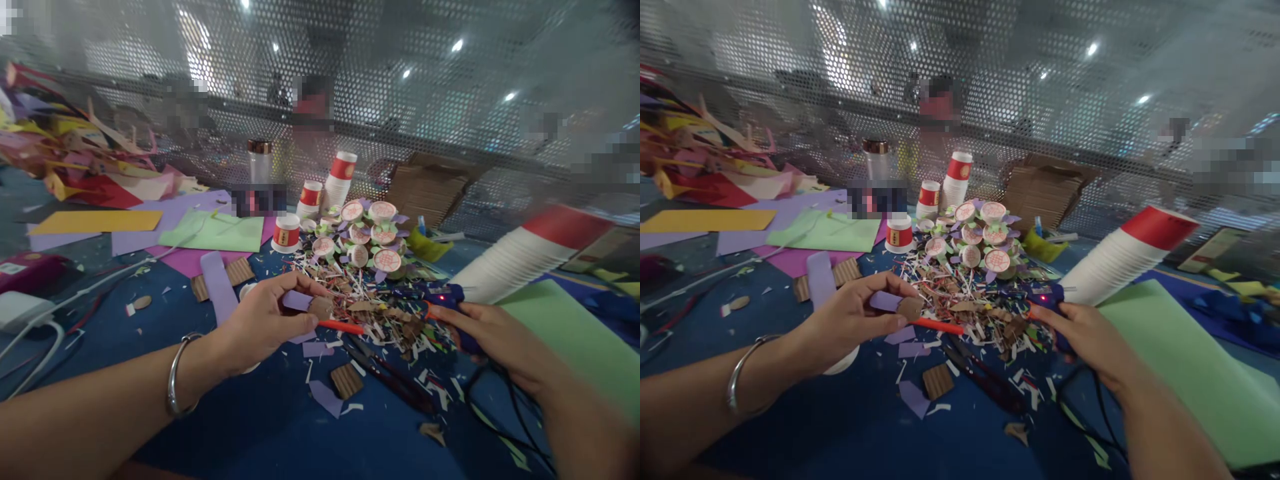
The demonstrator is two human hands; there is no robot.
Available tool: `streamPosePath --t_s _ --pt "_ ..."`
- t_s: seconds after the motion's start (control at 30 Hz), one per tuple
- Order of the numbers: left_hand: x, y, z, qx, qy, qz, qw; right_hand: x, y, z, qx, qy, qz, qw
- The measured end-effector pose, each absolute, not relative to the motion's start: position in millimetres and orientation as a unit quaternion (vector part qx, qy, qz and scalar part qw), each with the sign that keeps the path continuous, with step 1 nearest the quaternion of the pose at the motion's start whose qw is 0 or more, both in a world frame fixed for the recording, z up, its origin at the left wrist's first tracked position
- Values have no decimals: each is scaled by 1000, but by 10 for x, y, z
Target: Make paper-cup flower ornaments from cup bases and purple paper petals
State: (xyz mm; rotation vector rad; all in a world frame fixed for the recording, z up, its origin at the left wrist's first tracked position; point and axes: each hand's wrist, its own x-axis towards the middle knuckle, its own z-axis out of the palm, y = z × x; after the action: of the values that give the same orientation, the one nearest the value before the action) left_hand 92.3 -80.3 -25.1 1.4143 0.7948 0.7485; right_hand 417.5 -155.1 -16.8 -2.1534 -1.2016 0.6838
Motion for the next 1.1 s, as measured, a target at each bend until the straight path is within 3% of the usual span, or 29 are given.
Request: streamPosePath --t_s 0.1,0.2,0.27,0.33,0.43,0.6,1.1 --pt "919 -798 -265 622 341 332 622 4262 -1546 -184 -831 -458 236 211" --pt "924 -796 -259 615 338 335 629 4312 -1579 -163 -839 -508 133 143" --pt "930 -793 -254 613 344 337 626 4234 -1604 -139 -841 -524 13 136" --pt "935 -789 -252 616 351 341 617 4027 -1615 -119 -818 -551 -31 162" --pt "937 -785 -252 614 359 347 611 3561 -1607 -109 -718 -658 79 215" --pt "943 -791 -238 617 372 359 594 2981 -1605 -116 -561 -793 187 147" --pt "937 -770 -267 625 366 385 572 2760 -1596 -209 -538 -801 253 66"
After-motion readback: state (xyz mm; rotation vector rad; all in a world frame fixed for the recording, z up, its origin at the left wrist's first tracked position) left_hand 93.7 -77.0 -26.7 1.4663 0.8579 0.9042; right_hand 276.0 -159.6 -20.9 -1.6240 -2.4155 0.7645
